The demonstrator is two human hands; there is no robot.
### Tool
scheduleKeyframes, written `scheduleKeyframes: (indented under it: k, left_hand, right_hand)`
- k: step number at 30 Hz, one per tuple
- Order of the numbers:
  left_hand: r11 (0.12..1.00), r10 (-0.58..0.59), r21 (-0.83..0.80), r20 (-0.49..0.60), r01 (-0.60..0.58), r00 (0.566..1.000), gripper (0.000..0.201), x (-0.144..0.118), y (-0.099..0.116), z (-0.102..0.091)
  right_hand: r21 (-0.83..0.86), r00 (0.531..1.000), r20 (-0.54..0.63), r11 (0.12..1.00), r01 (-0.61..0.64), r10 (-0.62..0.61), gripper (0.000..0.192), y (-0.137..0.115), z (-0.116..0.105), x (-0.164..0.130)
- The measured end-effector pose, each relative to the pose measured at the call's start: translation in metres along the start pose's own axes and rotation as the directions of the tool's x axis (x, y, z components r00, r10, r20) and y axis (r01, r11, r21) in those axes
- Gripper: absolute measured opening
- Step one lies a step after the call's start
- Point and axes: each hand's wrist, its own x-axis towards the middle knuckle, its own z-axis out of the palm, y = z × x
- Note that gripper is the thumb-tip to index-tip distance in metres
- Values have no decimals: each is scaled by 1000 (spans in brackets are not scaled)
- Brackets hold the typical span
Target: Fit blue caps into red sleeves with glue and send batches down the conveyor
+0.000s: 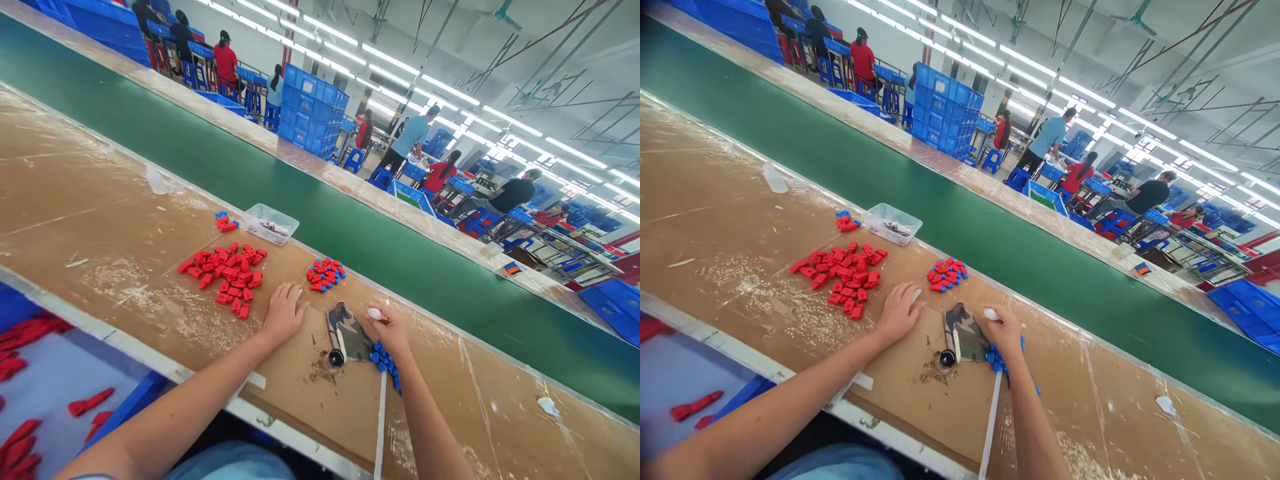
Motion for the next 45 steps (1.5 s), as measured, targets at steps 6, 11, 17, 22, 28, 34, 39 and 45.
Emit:
scheduleKeyframes:
  k: [6, 11, 17, 22, 28, 34, 39, 45]
  left_hand:
    - [995, -3, -101, 9, 4, 1000, 30, 11, 1, 0]
    - [994, 2, -111, 21, 0, 1000, 26, 10, 1, -2]
    - [993, 13, -118, 20, -11, 1000, 25, 11, 0, -4]
    - [993, 16, -117, 15, -14, 1000, 24, 11, 0, -3]
    - [994, 15, -108, 16, -13, 1000, 23, 11, 0, -2]
    - [995, 26, -99, 13, -24, 1000, 24, 10, 0, -2]
    - [995, 28, -98, 24, -26, 999, 24, 10, 0, -2]
    - [995, 29, -94, 29, -26, 999, 25, 10, 1, -3]
  right_hand:
    - [-195, 973, 157, 961, 197, -168, 31, -34, -22, -40]
    - [-283, 929, 238, 894, 346, -284, 38, -54, -23, -53]
    - [-542, 823, 340, 621, 567, -455, 38, -73, -30, -58]
    - [-621, 762, 382, 466, 631, -523, 32, -85, -35, -60]
    - [-631, 743, 397, 427, 647, -539, 32, -93, -37, -59]
    - [-637, 734, 420, 402, 657, -534, 34, -100, -39, -58]
    - [-639, 723, 422, 387, 665, -547, 31, -103, -40, -55]
    - [-641, 720, 427, 379, 668, -547, 33, -104, -39, -55]
